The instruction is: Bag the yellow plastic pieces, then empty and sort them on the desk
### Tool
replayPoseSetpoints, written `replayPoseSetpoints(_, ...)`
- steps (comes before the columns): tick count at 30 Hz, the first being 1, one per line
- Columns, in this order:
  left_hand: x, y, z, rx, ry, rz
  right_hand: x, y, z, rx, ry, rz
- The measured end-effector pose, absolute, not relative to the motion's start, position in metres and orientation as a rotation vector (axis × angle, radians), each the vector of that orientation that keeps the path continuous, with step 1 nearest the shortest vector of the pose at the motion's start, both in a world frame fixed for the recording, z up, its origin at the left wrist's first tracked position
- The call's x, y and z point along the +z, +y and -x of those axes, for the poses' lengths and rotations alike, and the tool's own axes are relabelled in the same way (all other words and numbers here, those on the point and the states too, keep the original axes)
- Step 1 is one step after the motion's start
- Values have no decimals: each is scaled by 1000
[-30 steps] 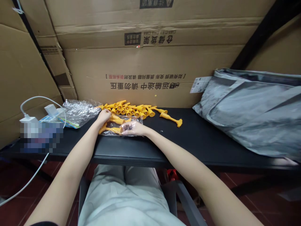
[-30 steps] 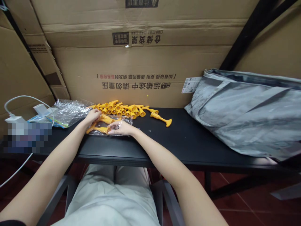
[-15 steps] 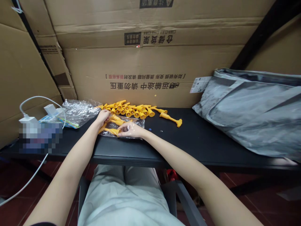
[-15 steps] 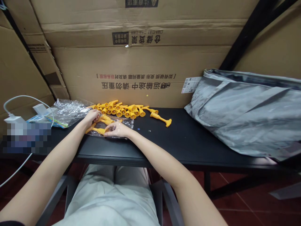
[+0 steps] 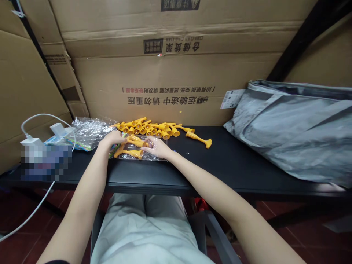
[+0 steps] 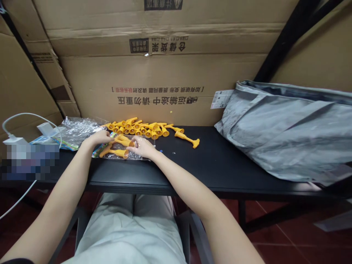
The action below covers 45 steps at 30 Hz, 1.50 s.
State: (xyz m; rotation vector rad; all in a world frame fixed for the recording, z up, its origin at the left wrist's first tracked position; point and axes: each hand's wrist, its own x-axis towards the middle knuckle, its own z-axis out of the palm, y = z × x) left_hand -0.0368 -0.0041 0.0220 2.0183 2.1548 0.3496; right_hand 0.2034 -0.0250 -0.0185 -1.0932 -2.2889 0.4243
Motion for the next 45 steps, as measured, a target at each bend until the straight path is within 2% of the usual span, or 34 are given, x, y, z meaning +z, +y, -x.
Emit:
replayPoseSetpoints(7, 26, -7, 44, 102, 2057, -1951, -17, -25, -194, 298, -2329, 1359)
replayPoseSetpoints(22, 17, -2, 37, 108, 2081, -2119, -19, -14, -193, 92, -2373, 1375)
replayPoseSetpoints(31, 28, -15, 19, -94, 2130, -2125, -20, -9, -201, 194, -2322, 1422)
replayPoseSetpoints(36, 26, -13, 19, -143, 2166, -2118, -5, -8, -215, 340, -2434, 1285)
replayPoseSetpoints(40, 23, -10, 21, -165, 2163, -2107, 17, 1, -257, 288, -2325, 1685)
replayPoseSetpoints(45, 25, -11, 21, -203, 2149, -2082, 25, 19, -326, 67, -1756, 2318)
